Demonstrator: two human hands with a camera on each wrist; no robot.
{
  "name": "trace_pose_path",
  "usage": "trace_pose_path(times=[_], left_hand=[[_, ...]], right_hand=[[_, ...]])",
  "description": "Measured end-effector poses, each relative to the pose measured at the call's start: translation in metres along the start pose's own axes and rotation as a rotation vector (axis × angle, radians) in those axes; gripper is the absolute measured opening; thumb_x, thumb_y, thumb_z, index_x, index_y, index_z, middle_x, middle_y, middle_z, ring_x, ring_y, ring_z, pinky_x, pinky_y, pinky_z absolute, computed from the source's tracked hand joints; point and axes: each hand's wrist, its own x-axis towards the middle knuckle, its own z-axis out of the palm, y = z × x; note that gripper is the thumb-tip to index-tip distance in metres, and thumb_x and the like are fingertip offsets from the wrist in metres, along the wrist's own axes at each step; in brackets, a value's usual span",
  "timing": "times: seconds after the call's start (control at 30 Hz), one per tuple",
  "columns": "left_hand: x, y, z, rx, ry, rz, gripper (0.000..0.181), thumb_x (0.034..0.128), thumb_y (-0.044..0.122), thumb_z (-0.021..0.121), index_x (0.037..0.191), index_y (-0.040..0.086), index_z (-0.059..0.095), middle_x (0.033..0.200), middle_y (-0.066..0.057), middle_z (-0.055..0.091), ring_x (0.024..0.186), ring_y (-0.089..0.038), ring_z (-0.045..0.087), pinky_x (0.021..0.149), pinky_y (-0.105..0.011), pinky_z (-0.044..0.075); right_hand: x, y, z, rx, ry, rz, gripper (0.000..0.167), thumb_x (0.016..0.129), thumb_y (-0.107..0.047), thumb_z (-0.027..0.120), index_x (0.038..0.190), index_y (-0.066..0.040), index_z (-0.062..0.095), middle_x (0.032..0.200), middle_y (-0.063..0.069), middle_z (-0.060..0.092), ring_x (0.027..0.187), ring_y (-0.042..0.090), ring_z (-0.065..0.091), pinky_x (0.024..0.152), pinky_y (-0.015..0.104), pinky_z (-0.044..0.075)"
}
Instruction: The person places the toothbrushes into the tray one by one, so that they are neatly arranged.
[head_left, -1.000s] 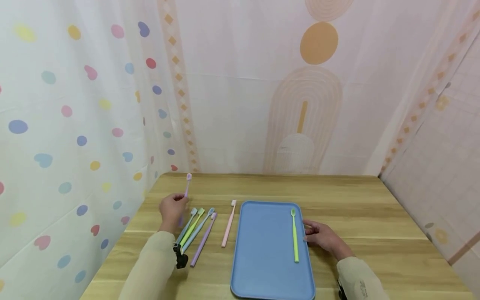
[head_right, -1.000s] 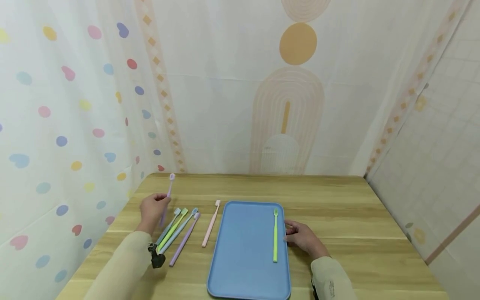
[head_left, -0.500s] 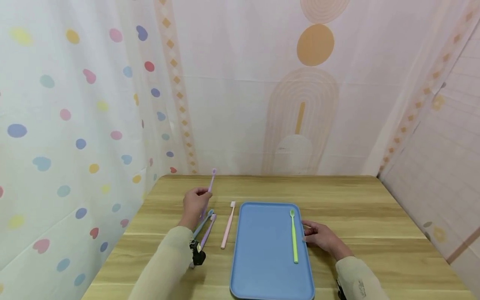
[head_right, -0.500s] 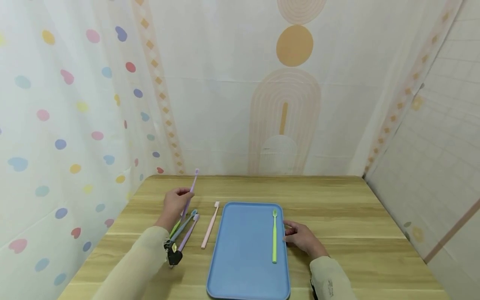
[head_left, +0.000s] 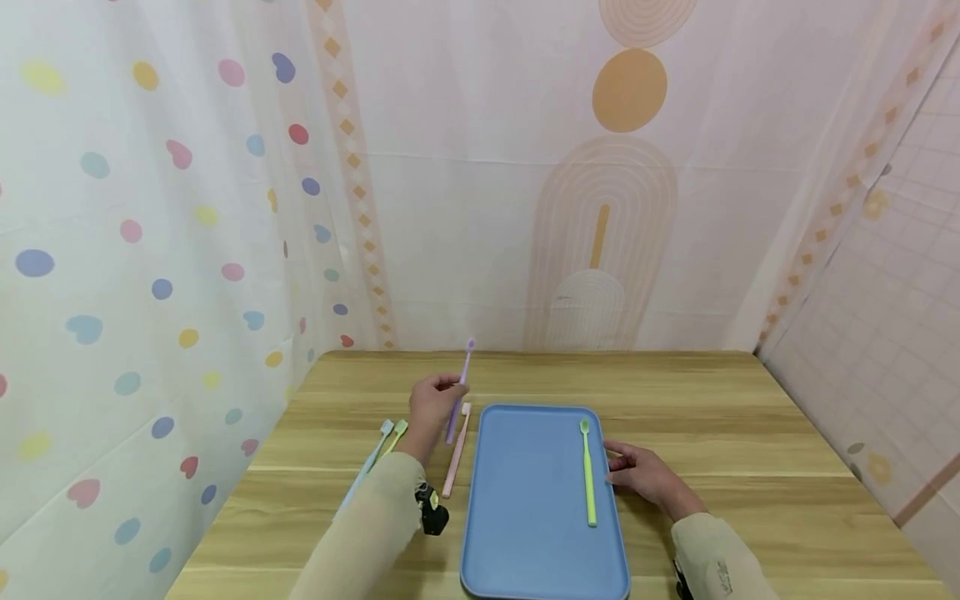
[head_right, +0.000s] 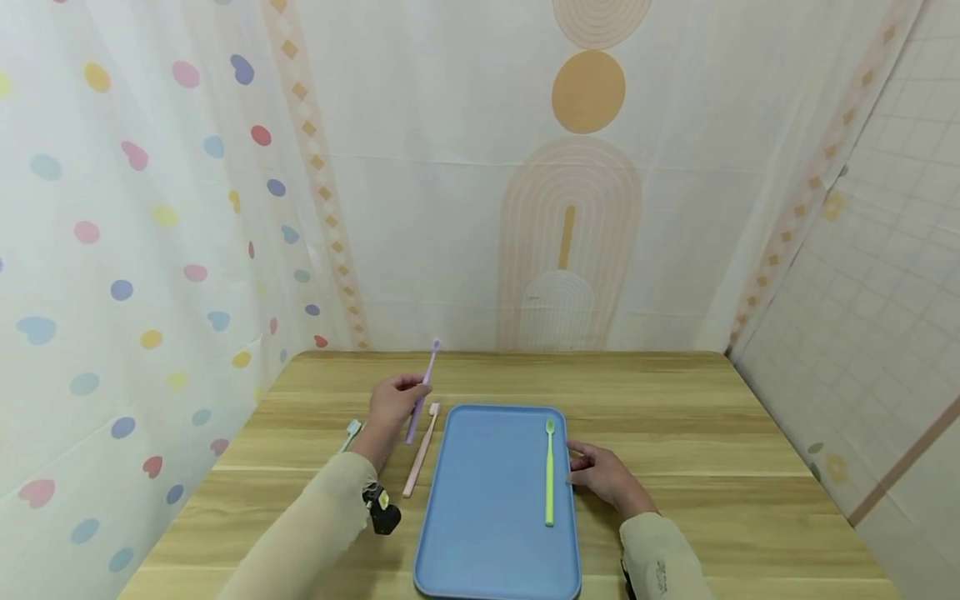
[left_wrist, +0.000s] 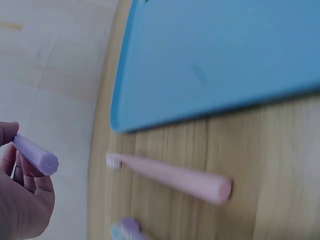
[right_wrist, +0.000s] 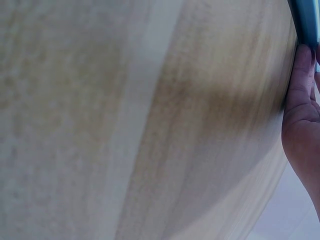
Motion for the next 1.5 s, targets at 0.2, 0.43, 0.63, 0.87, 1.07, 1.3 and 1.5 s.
trace_pose_path(times=[0.2,0.43,0.63,0.87,1.07,1.3,1.5], left_hand=[[-0.012,0.004,0.024,-0.052,-0.027,-0.023,0.019,0.0851,0.002,0.073,0.102,-0.007,0.071,0.087,-0.009,0.066,0.075,-0.014,0.059,0.065,-0.024,0.05],[-0.025,0.004,0.048,-0.051,-0.025,-0.084,0.017,0.085,0.003,0.074,0.1,-0.005,0.072,0.085,-0.007,0.067,0.07,-0.013,0.057,0.061,-0.024,0.049],[-0.04,0.001,0.066,-0.087,-0.038,-0.087,0.016,0.0839,0.002,0.074,0.097,-0.007,0.072,0.08,-0.006,0.067,0.067,-0.011,0.057,0.059,-0.023,0.049],[-0.058,-0.002,0.087,-0.136,-0.066,-0.128,0.015,0.0843,0.003,0.074,0.096,-0.007,0.072,0.081,-0.008,0.068,0.068,-0.011,0.058,0.06,-0.024,0.048],[-0.069,-0.01,0.102,-0.118,-0.066,-0.147,0.013,0.083,0.003,0.076,0.094,-0.005,0.073,0.081,-0.009,0.069,0.068,-0.012,0.06,0.06,-0.027,0.051],[-0.083,-0.018,0.117,-0.073,-0.06,-0.182,0.01,0.0825,0.003,0.077,0.091,-0.002,0.073,0.081,-0.007,0.069,0.069,-0.014,0.062,0.062,-0.029,0.053],[-0.096,-0.025,0.129,-0.042,-0.077,-0.188,0.01,0.0815,0.004,0.078,0.09,0.001,0.074,0.08,-0.005,0.068,0.068,-0.013,0.061,0.062,-0.029,0.053]], right_hand=[[0.002,0.003,-0.001,-0.007,0.003,0.006,0.059,0.086,0.01,0.065,0.141,0.015,0.042,0.098,0.014,0.057,0.087,0.02,0.057,0.077,0.035,0.055],[0.002,0.001,0.001,-0.012,0.004,0.011,0.059,0.087,0.009,0.065,0.141,0.014,0.043,0.099,0.014,0.057,0.088,0.02,0.057,0.077,0.035,0.055],[0.0,-0.001,0.001,-0.014,-0.014,0.004,0.059,0.087,0.009,0.065,0.141,0.014,0.042,0.102,0.017,0.058,0.092,0.022,0.058,0.08,0.037,0.055],[0.0,0.0,0.0,-0.016,-0.009,0.02,0.059,0.087,0.008,0.065,0.142,0.013,0.042,0.102,0.016,0.058,0.091,0.021,0.058,0.079,0.036,0.055],[0.0,0.001,-0.002,-0.02,-0.007,0.01,0.06,0.087,0.008,0.066,0.142,0.013,0.042,0.102,0.016,0.059,0.091,0.021,0.058,0.078,0.035,0.055],[-0.002,0.001,-0.002,-0.019,0.011,0.014,0.059,0.086,0.01,0.066,0.141,0.014,0.043,0.101,0.016,0.059,0.092,0.021,0.057,0.078,0.035,0.055],[-0.002,0.001,-0.002,-0.02,0.009,0.006,0.059,0.087,0.009,0.066,0.141,0.014,0.043,0.101,0.016,0.059,0.091,0.021,0.058,0.078,0.036,0.055]])
